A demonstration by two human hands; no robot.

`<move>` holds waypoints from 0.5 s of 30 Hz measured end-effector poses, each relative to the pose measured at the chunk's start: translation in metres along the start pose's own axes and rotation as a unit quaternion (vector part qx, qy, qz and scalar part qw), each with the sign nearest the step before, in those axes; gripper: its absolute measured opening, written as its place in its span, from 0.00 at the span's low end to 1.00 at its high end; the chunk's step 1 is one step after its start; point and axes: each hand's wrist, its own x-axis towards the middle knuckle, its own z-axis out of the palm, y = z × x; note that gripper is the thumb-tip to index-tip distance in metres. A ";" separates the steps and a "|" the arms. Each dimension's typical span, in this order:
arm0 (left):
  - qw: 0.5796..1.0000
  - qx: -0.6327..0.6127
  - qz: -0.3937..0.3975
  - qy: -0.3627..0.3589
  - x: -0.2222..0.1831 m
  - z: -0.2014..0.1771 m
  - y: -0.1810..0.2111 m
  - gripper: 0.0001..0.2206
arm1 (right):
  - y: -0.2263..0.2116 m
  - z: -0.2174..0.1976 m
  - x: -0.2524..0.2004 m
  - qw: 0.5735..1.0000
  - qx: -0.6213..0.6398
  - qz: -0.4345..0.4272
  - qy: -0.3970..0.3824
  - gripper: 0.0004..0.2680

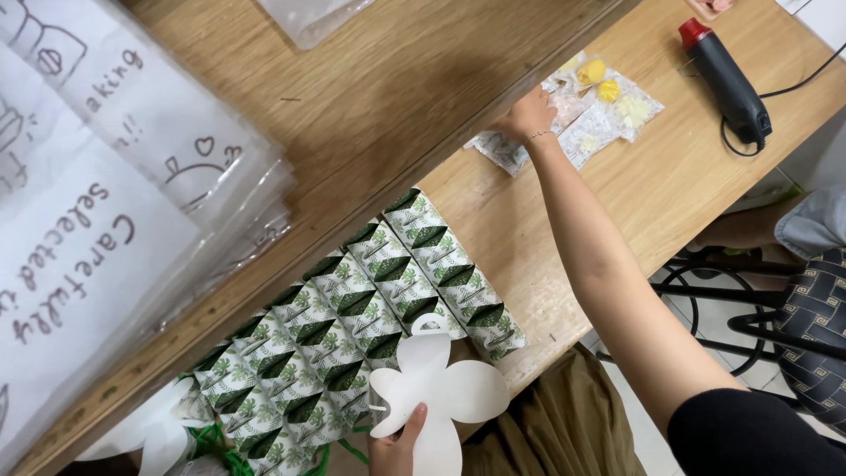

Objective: The person takes white paper boxes, places small bagged items inside, and folds the boxes closed.

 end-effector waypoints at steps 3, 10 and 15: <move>0.999 0.005 -0.050 0.010 -0.014 0.013 0.034 0.15 | -0.001 -0.004 -0.004 0.998 -0.049 -0.045 -0.006 0.43; 0.999 -0.013 -0.045 -0.001 -0.026 0.021 0.047 0.13 | 0.011 0.014 -0.003 0.977 -0.025 -0.201 0.062 0.40; 0.997 -0.036 -0.074 0.004 -0.037 0.028 0.069 0.13 | 0.010 0.025 -0.014 0.991 0.050 -0.118 0.035 0.26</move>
